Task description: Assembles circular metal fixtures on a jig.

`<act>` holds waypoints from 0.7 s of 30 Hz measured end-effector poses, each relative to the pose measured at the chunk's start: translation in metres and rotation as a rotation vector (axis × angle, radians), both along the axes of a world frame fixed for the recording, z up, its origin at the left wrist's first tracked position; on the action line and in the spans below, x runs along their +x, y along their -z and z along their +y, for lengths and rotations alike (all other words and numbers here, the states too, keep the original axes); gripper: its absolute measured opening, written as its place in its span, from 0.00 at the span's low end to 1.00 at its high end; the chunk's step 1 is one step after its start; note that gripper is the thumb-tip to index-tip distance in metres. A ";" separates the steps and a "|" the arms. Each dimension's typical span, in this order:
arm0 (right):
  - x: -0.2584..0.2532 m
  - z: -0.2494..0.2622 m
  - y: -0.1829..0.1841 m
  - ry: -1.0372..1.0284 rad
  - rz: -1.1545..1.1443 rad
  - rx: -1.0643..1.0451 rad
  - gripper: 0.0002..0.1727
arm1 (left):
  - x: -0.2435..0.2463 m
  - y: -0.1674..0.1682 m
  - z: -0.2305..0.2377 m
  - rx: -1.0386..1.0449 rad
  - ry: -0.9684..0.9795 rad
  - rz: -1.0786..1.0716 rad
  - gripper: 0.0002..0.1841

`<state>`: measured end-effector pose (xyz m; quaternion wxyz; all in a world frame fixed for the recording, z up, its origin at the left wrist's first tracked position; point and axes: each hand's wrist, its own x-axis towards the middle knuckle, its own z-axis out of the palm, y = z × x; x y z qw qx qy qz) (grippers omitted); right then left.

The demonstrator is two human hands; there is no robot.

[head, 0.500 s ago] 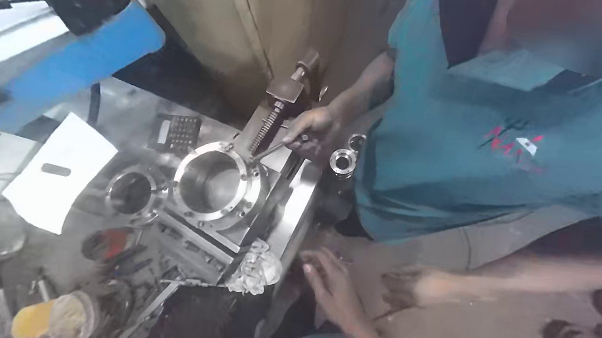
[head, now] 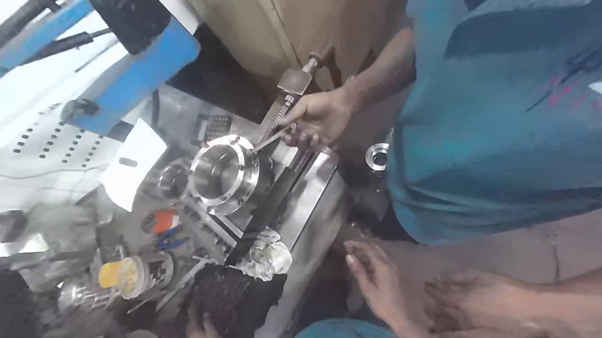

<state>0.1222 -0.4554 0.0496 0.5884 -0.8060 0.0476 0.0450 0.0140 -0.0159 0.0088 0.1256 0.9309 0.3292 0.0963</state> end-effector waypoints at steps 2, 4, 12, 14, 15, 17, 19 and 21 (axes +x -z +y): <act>0.019 -0.006 -0.020 -0.034 -0.025 0.003 0.24 | 0.007 -0.016 0.000 -0.059 -0.069 -0.022 0.25; 0.046 -0.007 -0.038 -0.082 -0.114 0.009 0.25 | 0.008 -0.027 0.006 -0.055 -0.131 -0.034 0.27; 0.146 0.020 -0.074 -0.005 -0.146 0.197 0.16 | 0.042 -0.076 0.000 -0.036 -0.055 -0.297 0.23; 0.165 0.037 -0.067 -0.021 0.023 0.464 0.18 | 0.061 -0.081 -0.002 -0.027 -0.022 -0.387 0.22; 0.173 0.049 -0.066 0.015 0.072 0.579 0.20 | 0.073 -0.085 -0.004 -0.003 0.009 -0.447 0.21; 0.189 0.075 -0.067 0.118 0.081 0.797 0.22 | 0.097 -0.102 -0.012 0.001 0.101 -0.551 0.20; 0.205 0.100 -0.071 0.227 0.047 0.955 0.18 | 0.122 -0.122 -0.028 -0.051 0.236 -0.659 0.22; 0.214 0.116 -0.071 0.295 0.016 1.031 0.16 | 0.147 -0.147 -0.055 -0.134 0.389 -0.722 0.25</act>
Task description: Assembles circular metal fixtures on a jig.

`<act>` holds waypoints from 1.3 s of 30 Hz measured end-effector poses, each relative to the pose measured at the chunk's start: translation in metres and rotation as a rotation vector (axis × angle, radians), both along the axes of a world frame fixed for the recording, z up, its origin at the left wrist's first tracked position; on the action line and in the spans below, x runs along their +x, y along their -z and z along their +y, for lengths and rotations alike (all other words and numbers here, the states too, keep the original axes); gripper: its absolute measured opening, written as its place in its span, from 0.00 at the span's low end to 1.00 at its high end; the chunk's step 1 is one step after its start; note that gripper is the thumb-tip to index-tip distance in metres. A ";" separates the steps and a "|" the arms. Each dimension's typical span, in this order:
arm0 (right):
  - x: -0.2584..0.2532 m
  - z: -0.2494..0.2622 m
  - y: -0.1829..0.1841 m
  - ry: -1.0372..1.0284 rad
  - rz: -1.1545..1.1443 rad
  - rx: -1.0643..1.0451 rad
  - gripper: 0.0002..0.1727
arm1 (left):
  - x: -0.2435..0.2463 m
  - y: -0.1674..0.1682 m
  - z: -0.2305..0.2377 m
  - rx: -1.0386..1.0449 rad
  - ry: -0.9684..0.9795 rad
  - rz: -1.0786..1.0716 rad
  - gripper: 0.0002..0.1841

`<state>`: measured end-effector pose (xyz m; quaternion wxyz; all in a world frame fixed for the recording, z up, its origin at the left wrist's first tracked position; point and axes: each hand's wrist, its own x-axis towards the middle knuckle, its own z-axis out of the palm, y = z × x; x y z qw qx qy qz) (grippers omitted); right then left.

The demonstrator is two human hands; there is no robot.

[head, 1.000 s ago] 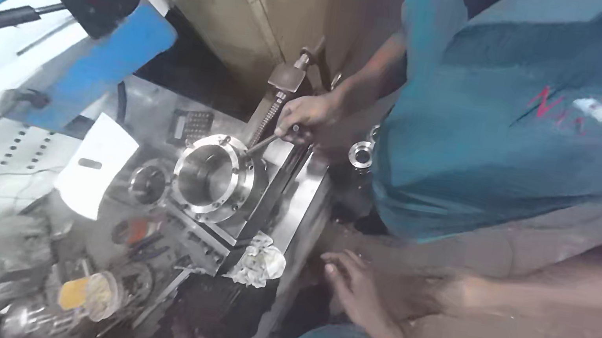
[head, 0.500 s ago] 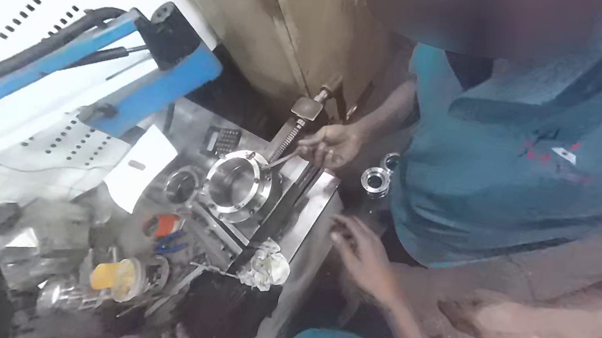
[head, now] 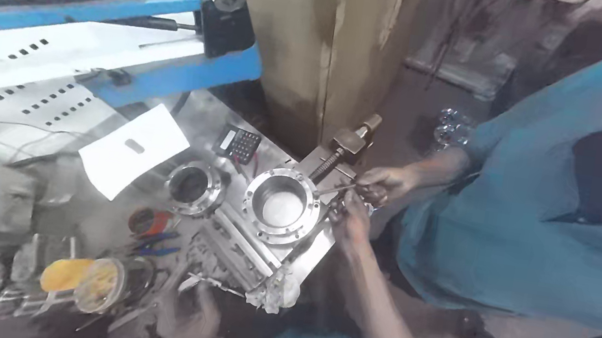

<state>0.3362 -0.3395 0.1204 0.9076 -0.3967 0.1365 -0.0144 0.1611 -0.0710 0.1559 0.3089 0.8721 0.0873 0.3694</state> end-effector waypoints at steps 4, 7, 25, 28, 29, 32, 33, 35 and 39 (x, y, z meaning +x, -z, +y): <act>0.008 0.010 -0.003 0.110 0.024 0.028 0.14 | 0.051 -0.042 -0.047 0.016 0.349 0.119 0.32; 0.011 0.017 -0.007 0.209 0.059 0.042 0.13 | 0.091 -0.057 -0.067 0.101 0.524 0.230 0.35; 0.013 0.008 -0.007 0.191 0.049 0.099 0.13 | 0.146 -0.063 -0.118 0.598 0.436 1.013 0.37; 0.010 0.002 -0.009 0.208 0.073 0.164 0.13 | 0.143 -0.051 -0.117 0.638 0.418 0.861 0.32; 0.012 -0.001 -0.014 0.227 0.097 0.199 0.13 | 0.142 -0.048 -0.116 0.647 0.410 0.819 0.30; 0.024 -0.023 -0.025 0.254 -0.012 0.093 0.11 | 0.141 -0.043 -0.116 0.658 0.384 0.767 0.29; 0.024 -0.031 -0.023 0.205 -0.113 -0.048 0.07 | 0.141 -0.043 -0.116 0.651 0.381 0.769 0.29; 0.019 -0.043 -0.013 0.056 -0.246 -0.347 0.03 | 0.142 -0.044 -0.117 0.648 0.377 0.759 0.29; 0.004 -0.034 0.009 -0.199 -0.169 -0.509 0.07 | 0.143 -0.040 -0.119 0.647 0.353 0.750 0.31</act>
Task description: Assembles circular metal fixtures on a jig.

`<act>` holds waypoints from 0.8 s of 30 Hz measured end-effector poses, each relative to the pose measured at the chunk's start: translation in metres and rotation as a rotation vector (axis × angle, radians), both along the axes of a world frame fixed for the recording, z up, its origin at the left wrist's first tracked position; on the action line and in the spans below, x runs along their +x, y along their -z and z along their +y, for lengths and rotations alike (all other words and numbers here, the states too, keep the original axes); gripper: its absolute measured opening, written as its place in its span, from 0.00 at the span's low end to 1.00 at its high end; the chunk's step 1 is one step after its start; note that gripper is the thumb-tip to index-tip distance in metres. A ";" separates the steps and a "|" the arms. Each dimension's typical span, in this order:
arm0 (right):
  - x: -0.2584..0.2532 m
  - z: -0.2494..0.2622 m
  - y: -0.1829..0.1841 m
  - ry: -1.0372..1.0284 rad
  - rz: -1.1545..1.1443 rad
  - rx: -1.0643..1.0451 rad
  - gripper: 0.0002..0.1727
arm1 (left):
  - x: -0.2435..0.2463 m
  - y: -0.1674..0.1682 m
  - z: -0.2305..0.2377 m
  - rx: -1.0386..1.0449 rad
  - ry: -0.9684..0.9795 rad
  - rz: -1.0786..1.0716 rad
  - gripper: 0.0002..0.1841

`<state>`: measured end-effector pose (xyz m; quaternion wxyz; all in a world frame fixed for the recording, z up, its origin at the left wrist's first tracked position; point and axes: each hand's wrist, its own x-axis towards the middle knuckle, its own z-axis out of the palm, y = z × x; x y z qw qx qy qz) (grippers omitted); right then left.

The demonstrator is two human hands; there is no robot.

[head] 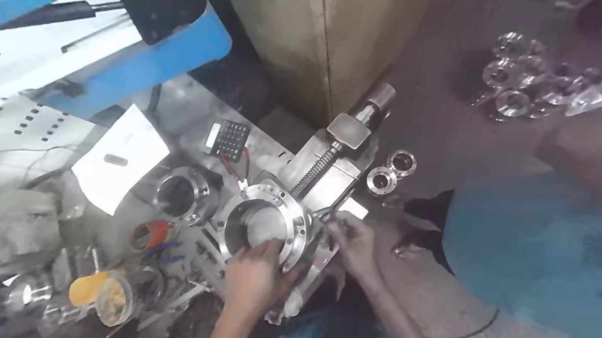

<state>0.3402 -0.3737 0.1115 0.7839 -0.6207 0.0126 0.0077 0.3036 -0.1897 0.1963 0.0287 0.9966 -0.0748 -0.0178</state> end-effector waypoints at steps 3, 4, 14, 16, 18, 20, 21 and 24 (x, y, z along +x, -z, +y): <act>-0.008 0.014 0.009 -0.022 -0.046 -0.071 0.10 | -0.002 0.002 0.001 0.022 0.004 -0.020 0.32; -0.009 0.016 0.012 -0.013 -0.094 -0.114 0.11 | -0.002 0.002 0.001 0.024 0.006 -0.026 0.32; -0.002 0.022 0.033 0.289 -0.308 -0.327 0.09 | 0.000 0.000 0.000 0.053 0.001 -0.015 0.31; 0.001 0.022 0.038 0.333 -0.385 -0.393 0.09 | 0.000 0.001 0.001 0.054 0.008 -0.020 0.31; 0.006 0.021 0.040 0.338 -0.436 -0.428 0.09 | 0.001 -0.001 0.002 0.059 0.011 -0.006 0.31; 0.009 0.018 0.038 0.284 -0.437 -0.453 0.09 | 0.001 -0.006 0.000 0.070 0.002 0.048 0.32; 0.011 0.018 0.039 0.272 -0.450 -0.469 0.09 | 0.002 -0.010 -0.002 0.082 -0.013 0.094 0.32; 0.009 0.018 0.039 0.306 -0.489 -0.596 0.11 | 0.011 -0.025 -0.016 0.110 -0.140 0.308 0.33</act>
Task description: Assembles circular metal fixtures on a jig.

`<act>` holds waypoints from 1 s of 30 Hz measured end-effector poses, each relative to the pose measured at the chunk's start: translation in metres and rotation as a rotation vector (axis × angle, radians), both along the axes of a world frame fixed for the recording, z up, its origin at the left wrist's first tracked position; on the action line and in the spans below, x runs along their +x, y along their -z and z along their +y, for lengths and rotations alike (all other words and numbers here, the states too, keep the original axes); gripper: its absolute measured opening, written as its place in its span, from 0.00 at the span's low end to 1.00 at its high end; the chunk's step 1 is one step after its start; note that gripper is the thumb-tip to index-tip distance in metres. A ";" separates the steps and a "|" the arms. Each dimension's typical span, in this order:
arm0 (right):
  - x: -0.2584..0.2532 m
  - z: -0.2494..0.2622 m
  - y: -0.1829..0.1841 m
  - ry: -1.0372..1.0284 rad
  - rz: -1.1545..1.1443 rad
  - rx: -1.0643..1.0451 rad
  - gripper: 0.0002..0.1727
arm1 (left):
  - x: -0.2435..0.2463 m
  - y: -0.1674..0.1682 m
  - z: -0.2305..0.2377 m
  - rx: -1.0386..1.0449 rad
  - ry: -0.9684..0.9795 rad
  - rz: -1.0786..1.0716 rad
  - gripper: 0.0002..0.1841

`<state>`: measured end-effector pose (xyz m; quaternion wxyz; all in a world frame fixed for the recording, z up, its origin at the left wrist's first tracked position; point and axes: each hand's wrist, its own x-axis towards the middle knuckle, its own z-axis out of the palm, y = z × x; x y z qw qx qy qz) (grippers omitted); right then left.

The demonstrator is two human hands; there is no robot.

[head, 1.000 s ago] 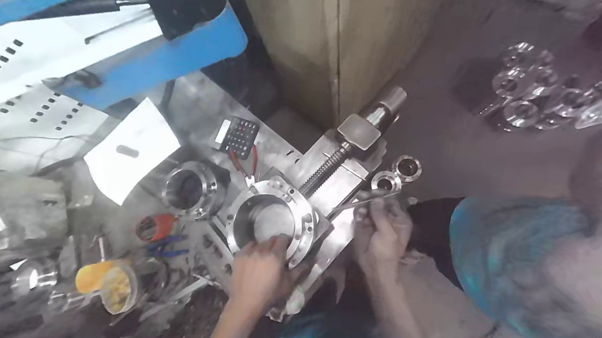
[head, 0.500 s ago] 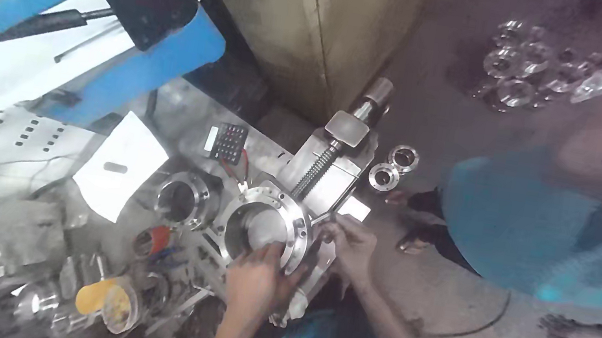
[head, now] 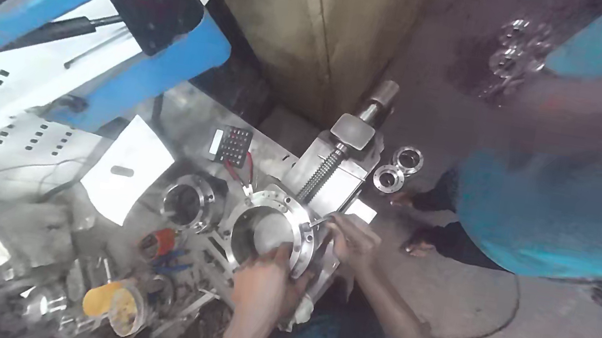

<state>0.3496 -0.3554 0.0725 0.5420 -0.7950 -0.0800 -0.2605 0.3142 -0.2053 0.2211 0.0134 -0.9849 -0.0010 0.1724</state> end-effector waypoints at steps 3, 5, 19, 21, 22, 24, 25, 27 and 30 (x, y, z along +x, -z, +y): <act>-0.013 0.000 -0.013 0.054 0.066 -0.099 0.14 | 0.004 -0.002 -0.010 0.035 -0.077 0.058 0.34; -0.017 0.000 -0.018 0.070 0.066 -0.145 0.14 | 0.005 0.001 -0.012 0.034 -0.073 0.023 0.35; -0.002 -0.016 -0.016 -0.181 0.124 -0.132 0.20 | 0.006 0.011 -0.009 -0.001 -0.007 -0.114 0.32; 0.011 -0.022 -0.020 -0.326 0.170 -0.032 0.26 | 0.006 0.011 -0.008 -0.001 0.003 -0.132 0.33; 0.014 -0.023 -0.021 -0.368 0.186 -0.022 0.29 | 0.004 0.014 -0.006 -0.005 0.024 -0.168 0.33; 0.015 -0.020 -0.024 -0.380 0.221 -0.052 0.32 | 0.003 0.020 -0.003 -0.010 0.059 -0.254 0.32; 0.012 -0.016 -0.024 -0.358 0.241 -0.042 0.33 | 0.001 0.023 -0.002 -0.014 0.067 -0.286 0.32; 0.002 -0.008 -0.029 -0.271 0.313 -0.034 0.34 | 0.000 0.024 -0.002 -0.034 0.063 -0.297 0.32; -0.009 -0.004 -0.056 -0.218 0.588 -0.048 0.29 | -0.001 0.020 -0.004 -0.042 0.036 -0.232 0.25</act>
